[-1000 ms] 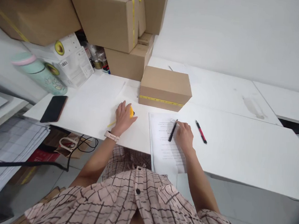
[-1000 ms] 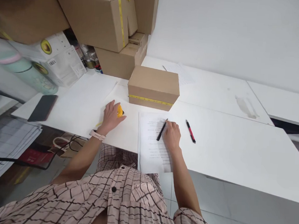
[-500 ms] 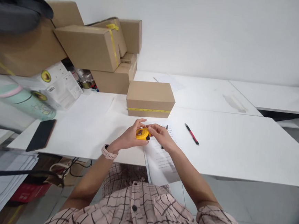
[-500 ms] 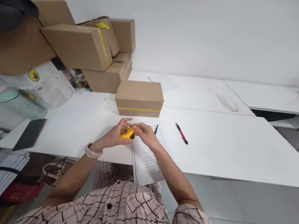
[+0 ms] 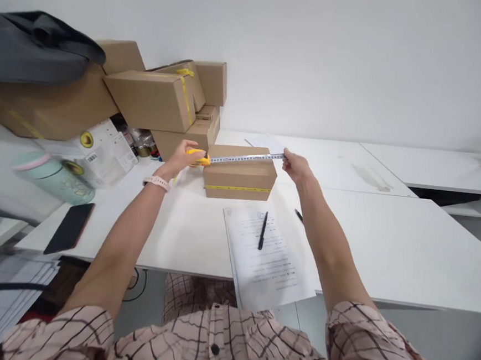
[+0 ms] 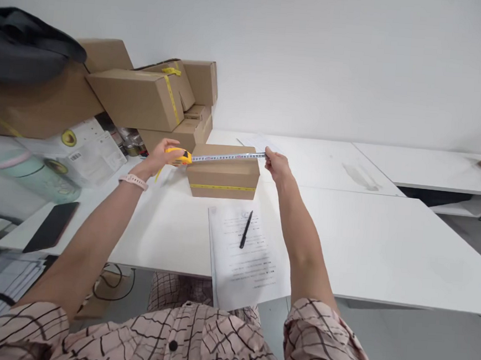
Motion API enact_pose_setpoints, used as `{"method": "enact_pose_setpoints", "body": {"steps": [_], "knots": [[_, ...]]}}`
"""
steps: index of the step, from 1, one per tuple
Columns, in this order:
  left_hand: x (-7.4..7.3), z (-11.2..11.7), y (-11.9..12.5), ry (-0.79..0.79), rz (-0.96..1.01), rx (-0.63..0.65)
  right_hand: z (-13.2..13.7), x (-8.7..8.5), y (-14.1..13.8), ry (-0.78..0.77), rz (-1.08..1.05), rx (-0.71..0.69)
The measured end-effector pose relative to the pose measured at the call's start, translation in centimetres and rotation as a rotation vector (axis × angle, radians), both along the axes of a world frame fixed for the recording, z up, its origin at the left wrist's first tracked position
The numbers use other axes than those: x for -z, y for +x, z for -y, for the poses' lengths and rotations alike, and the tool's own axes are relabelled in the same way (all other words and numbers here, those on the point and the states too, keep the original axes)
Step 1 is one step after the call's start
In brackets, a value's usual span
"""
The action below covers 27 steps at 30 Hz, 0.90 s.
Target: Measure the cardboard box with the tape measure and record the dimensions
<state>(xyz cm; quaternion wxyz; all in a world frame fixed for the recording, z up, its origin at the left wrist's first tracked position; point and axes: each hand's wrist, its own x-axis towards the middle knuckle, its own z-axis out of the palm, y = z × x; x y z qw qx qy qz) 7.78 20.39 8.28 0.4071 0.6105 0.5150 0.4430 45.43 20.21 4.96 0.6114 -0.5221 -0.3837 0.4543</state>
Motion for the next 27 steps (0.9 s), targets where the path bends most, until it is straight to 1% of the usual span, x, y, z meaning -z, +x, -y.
{"method": "enact_pose_setpoints", "body": {"steps": [2, 4, 6, 9, 10, 12, 15, 17, 19, 21, 24, 27], "knots": [[-0.2, -2.4, -1.4, -0.034, 0.040, -0.116, -2.2, 0.4, 0.7, -0.085, 0.017, 0.095], [0.0, -3.9, -2.5, -0.065, 0.063, -0.184, -3.4, 1.2, 0.5, -0.148, 0.085, 0.162], [0.3, -4.9, -3.2, -0.088, 0.063, -0.214, -4.0, 2.1, -0.3, -0.185, 0.201, 0.203], [0.9, -5.8, -3.7, -0.104, 0.040, -0.239, -4.1, 3.2, -1.4, -0.227, 0.370, 0.229], [1.1, -6.1, -3.8, -0.107, 0.034, -0.241, -4.1, 3.4, -1.7, -0.238, 0.406, 0.224], [1.5, -6.5, -3.9, -0.108, 0.034, -0.238, -4.0, 3.7, -1.9, -0.268, 0.427, 0.165], [2.1, -7.1, -3.9, -0.110, 0.046, -0.224, -3.9, 4.0, -1.7, -0.330, 0.377, -0.005], [2.5, -7.3, -3.8, -0.113, 0.052, -0.210, -3.8, 4.2, -1.5, -0.364, 0.351, -0.079], [2.6, -7.4, -3.4, -0.112, 0.054, -0.191, -3.9, 4.3, -1.4, -0.382, 0.357, -0.100], [2.6, -7.5, -2.7, -0.114, 0.049, -0.167, -3.9, 4.3, -1.4, -0.395, 0.363, -0.093], [2.4, -7.6, -1.6, -0.131, 0.032, -0.136, -4.0, 4.3, -1.6, -0.399, 0.347, -0.088], [2.1, -7.7, -1.1, -0.155, 0.013, -0.139, -4.0, 4.3, -1.7, -0.399, 0.342, -0.083]]}}
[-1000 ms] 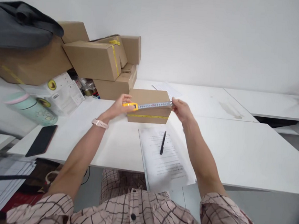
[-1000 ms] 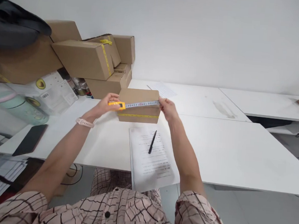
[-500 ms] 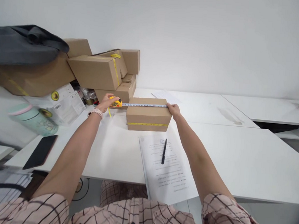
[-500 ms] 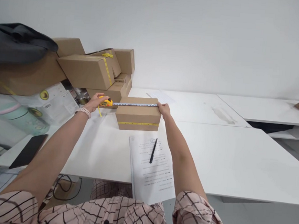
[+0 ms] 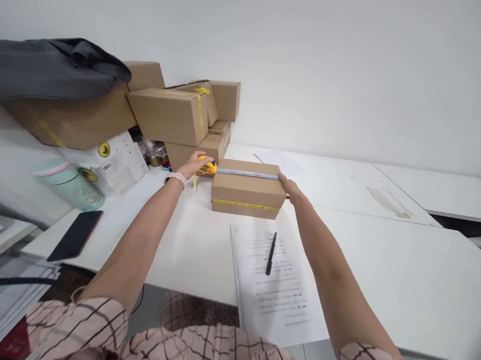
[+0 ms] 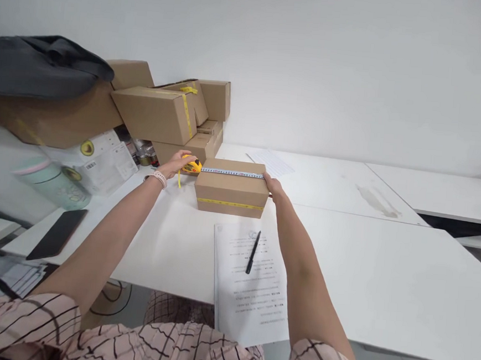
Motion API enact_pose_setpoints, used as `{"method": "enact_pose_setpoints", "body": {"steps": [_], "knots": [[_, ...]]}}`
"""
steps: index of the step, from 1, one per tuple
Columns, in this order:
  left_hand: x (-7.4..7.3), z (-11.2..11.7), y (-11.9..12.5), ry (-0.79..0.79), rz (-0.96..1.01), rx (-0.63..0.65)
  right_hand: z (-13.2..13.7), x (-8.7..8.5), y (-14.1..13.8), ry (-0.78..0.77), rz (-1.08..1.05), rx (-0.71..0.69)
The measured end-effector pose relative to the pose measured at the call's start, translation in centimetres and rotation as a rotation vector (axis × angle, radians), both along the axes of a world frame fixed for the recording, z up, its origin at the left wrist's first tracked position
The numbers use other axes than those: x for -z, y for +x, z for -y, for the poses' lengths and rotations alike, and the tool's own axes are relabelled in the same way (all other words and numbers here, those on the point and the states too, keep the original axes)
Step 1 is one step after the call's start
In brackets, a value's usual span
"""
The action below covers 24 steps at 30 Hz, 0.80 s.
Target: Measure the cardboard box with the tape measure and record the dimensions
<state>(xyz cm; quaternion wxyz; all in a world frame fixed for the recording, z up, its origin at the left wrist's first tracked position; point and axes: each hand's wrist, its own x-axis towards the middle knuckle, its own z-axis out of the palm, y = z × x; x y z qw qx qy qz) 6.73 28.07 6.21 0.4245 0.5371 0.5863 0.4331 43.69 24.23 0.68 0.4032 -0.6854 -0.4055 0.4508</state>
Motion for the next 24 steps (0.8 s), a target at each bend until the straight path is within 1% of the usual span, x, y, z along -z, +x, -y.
{"method": "enact_pose_setpoints", "body": {"steps": [6, 11, 13, 15, 17, 19, 21, 22, 23, 24], "knots": [[-0.6, 0.3, 0.1, -0.036, -0.020, -0.022, 0.3, -0.2, -0.1, 0.007, 0.023, 0.014], [-0.8, 0.8, 0.4, -0.039, -0.017, -0.018, 0.2, -0.2, -0.2, 0.027, 0.065, 0.062], [-0.8, 0.8, 0.6, -0.031, -0.017, -0.021, 0.0, -0.2, -0.3, 0.059, 0.154, 0.100], [-0.9, 0.9, 0.7, -0.019, -0.022, -0.029, -0.2, -0.4, -0.4, 0.089, 0.289, 0.132], [-1.3, 1.1, 0.8, -0.003, -0.034, -0.041, -0.3, -0.8, -0.5, 0.103, 0.402, 0.160], [-2.1, 1.9, 0.8, 0.028, -0.049, -0.043, -0.4, -1.5, -0.3, 0.134, 0.444, 0.208], [-2.8, 3.6, 0.8, 0.055, -0.040, 0.016, -0.5, -2.4, -0.1, 0.224, 0.435, 0.270], [-3.1, 5.0, 0.8, 0.054, -0.020, 0.086, -0.6, -2.8, 0.0, 0.286, 0.422, 0.292], [-3.1, 6.7, 1.0, 0.037, 0.015, 0.184, -0.6, -3.3, 0.0, 0.352, 0.404, 0.297], [-2.9, 8.7, 1.3, -0.002, 0.060, 0.310, -0.7, -3.7, -0.1, 0.416, 0.383, 0.281]]}}
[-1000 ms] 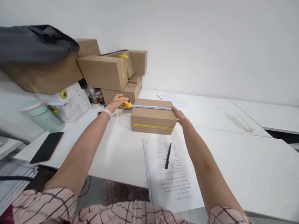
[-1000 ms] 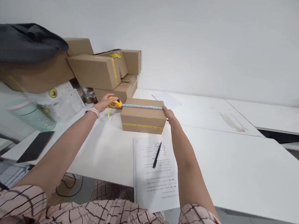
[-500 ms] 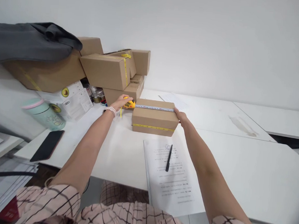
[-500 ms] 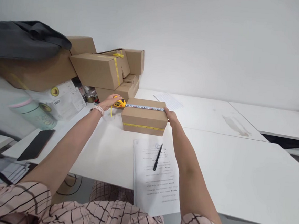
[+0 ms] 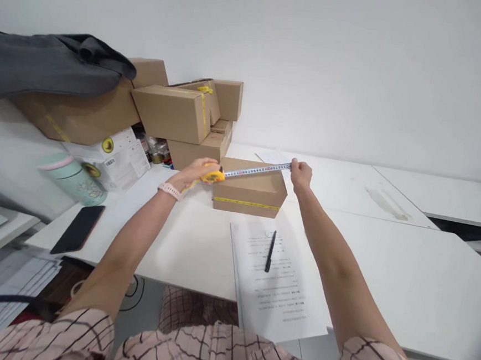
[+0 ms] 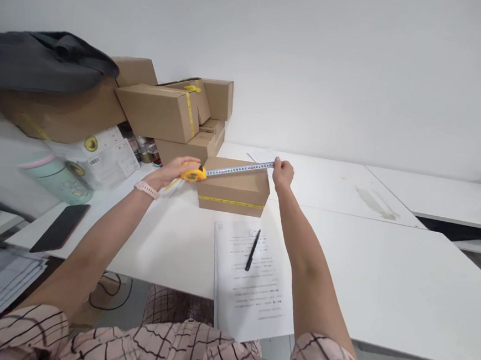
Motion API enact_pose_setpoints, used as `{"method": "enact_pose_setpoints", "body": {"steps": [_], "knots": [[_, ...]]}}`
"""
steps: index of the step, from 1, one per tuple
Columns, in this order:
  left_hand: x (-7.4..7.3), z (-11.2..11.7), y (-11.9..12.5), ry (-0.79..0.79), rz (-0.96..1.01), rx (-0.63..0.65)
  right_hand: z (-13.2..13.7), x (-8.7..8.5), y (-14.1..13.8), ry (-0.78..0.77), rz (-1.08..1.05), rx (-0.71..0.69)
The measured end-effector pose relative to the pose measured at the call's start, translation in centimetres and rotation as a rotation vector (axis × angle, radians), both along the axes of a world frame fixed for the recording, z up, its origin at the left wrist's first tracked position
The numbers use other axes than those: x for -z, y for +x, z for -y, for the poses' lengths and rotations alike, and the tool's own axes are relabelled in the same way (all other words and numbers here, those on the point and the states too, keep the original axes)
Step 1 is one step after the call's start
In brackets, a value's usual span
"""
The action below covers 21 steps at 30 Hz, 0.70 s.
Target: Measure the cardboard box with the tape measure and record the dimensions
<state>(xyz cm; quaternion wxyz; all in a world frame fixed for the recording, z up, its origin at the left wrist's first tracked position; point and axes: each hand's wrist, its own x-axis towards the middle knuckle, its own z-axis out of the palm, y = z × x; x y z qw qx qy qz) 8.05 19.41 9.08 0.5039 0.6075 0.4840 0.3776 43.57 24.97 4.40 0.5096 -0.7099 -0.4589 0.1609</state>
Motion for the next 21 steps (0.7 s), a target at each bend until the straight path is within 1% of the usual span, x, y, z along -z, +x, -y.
{"method": "enact_pose_setpoints", "body": {"steps": [2, 3, 4, 6, 8, 10, 13, 15, 17, 19, 21], "knots": [[1.2, 4.4, 1.3, -0.121, 0.087, 0.260, -0.2, -0.7, -0.7, 0.086, -0.004, -0.111], [2.2, 6.6, 2.2, -0.188, 0.141, 0.358, -0.3, -0.8, -1.3, 0.105, 0.000, -0.182], [3.2, 8.7, 3.3, -0.257, 0.219, 0.405, -0.5, -0.9, -2.0, 0.110, 0.005, -0.249], [5.3, 11.9, 5.9, -0.364, 0.431, 0.400, -0.8, -0.9, -3.7, 0.058, 0.018, -0.349], [6.6, 13.5, 8.3, -0.395, 0.590, 0.315, -1.3, -0.7, -5.1, -0.034, 0.037, -0.384], [6.8, 13.6, 10.2, -0.386, 0.652, 0.234, -1.9, -0.6, -6.1, -0.089, 0.067, -0.376], [5.6, 11.9, 11.9, -0.385, 0.644, 0.173, -2.5, -0.4, -6.5, -0.085, 0.105, -0.363], [4.6, 10.3, 12.6, -0.425, 0.639, 0.128, -2.7, -0.3, -6.4, -0.087, 0.125, -0.371], [4.0, 8.8, 13.1, -0.488, 0.658, 0.071, -2.7, -0.1, -6.3, -0.073, 0.153, -0.379], [3.8, 7.8, 13.6, -0.547, 0.682, 0.031, -2.7, 0.1, -6.2, -0.054, 0.205, -0.384], [3.9, 7.3, 13.9, -0.586, 0.693, 0.017, -2.8, 0.3, -6.3, -0.075, 0.283, -0.401]]}}
